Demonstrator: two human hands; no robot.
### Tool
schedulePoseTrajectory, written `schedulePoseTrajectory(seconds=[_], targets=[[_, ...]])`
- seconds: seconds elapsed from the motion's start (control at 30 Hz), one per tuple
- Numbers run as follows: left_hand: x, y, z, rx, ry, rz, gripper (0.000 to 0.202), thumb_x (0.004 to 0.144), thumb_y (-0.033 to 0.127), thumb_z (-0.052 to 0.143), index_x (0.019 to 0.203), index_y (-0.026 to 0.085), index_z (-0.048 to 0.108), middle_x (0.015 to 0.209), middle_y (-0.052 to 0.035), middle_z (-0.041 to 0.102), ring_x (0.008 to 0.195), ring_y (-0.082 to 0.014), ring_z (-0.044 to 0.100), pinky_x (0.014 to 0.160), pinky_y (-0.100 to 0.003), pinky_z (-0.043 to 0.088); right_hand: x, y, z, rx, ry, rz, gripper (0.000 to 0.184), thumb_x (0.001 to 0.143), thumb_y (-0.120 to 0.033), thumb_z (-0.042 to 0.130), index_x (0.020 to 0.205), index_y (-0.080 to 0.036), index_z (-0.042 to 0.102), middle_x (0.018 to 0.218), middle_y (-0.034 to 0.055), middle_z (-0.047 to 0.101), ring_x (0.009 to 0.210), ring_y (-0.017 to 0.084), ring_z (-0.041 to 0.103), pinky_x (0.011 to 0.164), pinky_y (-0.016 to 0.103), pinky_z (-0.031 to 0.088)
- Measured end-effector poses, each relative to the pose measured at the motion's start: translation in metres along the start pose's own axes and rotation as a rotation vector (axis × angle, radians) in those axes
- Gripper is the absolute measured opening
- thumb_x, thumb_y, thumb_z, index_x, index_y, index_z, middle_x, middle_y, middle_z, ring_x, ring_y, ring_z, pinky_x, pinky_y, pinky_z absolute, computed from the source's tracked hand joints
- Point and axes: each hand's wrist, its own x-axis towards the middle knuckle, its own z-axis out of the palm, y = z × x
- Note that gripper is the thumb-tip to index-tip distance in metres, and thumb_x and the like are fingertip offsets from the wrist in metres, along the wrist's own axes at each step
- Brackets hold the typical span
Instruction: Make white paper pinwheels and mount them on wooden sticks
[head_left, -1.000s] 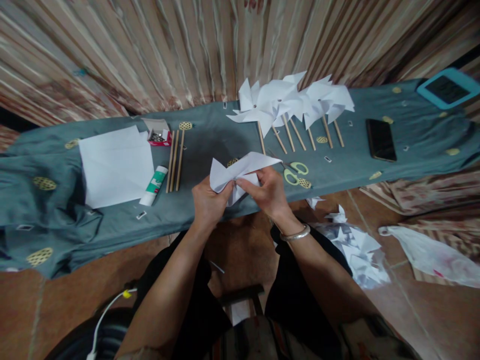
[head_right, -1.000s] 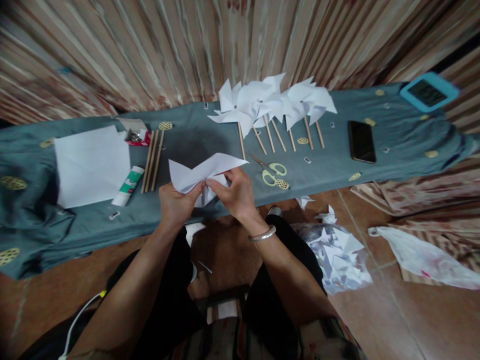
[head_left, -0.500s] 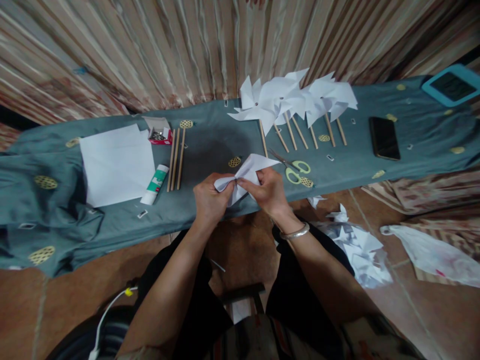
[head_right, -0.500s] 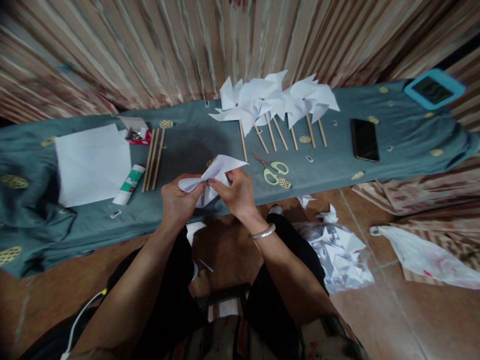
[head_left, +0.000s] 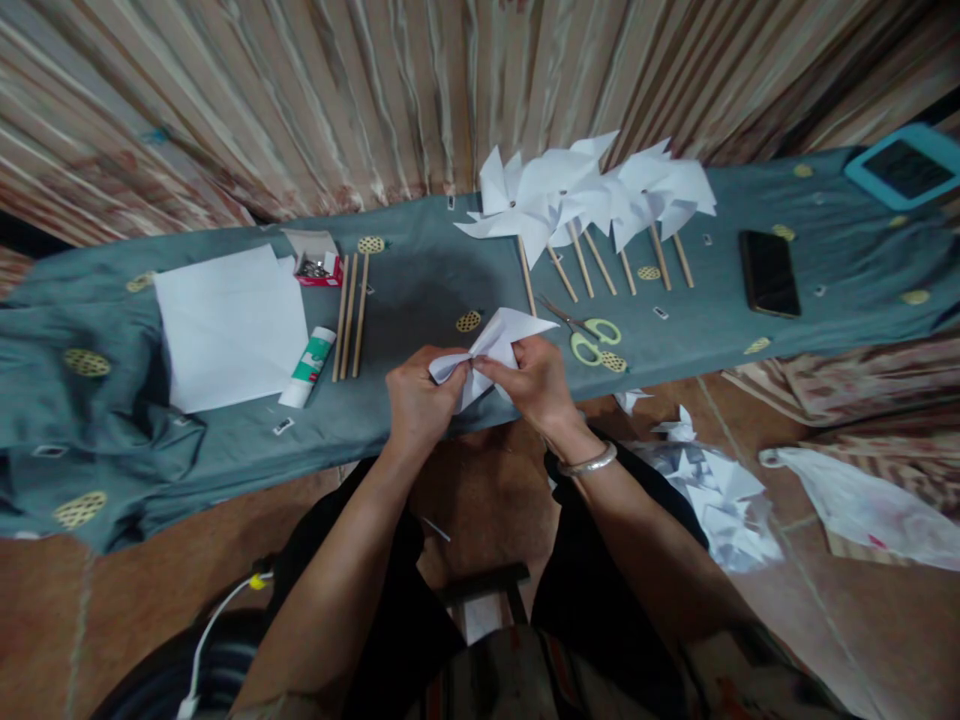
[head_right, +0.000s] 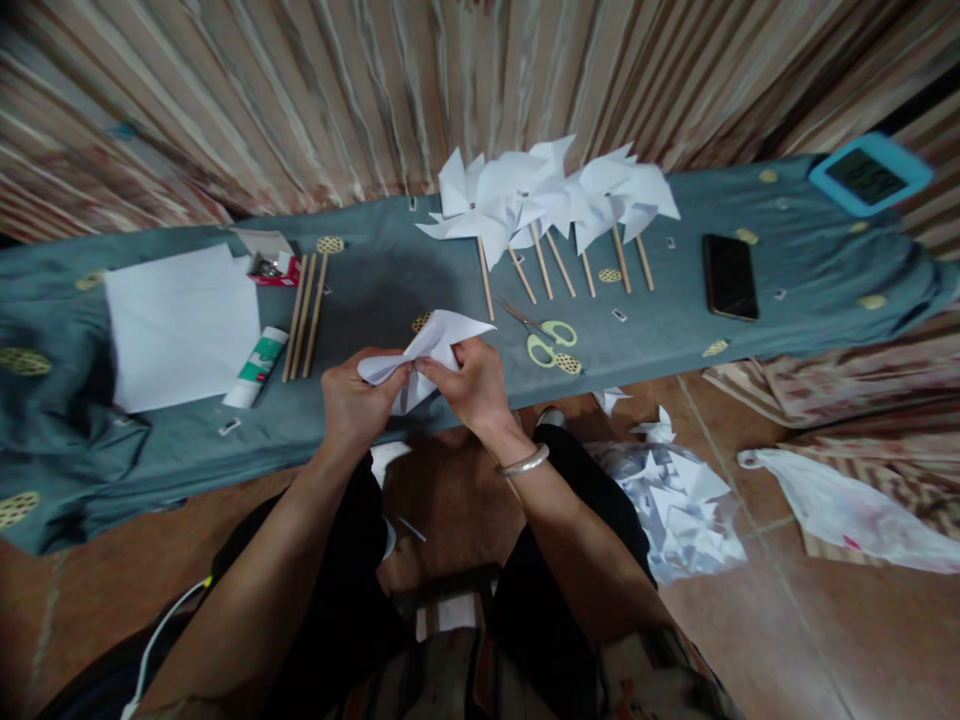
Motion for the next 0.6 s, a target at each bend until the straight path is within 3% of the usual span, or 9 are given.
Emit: schedulePoseTrajectory(seconds=[0.27,0.6], targets=[[0.0004,-0.0017,0.0002,-0.064,0.033,-0.093,0.019,0.070,0.027,0.070,0.082,0.013,0.074,0.079,-0.0057,0.076,0.071,-0.0210,0.070,0.064,-0.027,0.052,0.0044,0.0027,0.0028,0.210,0.003,-0.053,0.044,0.064,-0.043,0.077,0.096,-0.020,0.059,0.094,0.0041,0.072,0.083,0.020,0.066,0.075,0.032,0.052],[-0.0018,-0.0008,-0.0007,-0.035,0.011,-0.080,0.014,0.070,0.027,0.069,0.074,0.014,0.071,0.068,-0.0023,0.072,0.061,-0.0171,0.066,0.056,-0.024,0.047,0.0024,0.0003,0.0002,0.109,-0.001,-0.034,0.036,0.066,-0.042,0.074,0.090,-0.019,0.060,0.081,0.0013,0.069,0.072,0.018,0.062,0.066,0.029,0.050]])
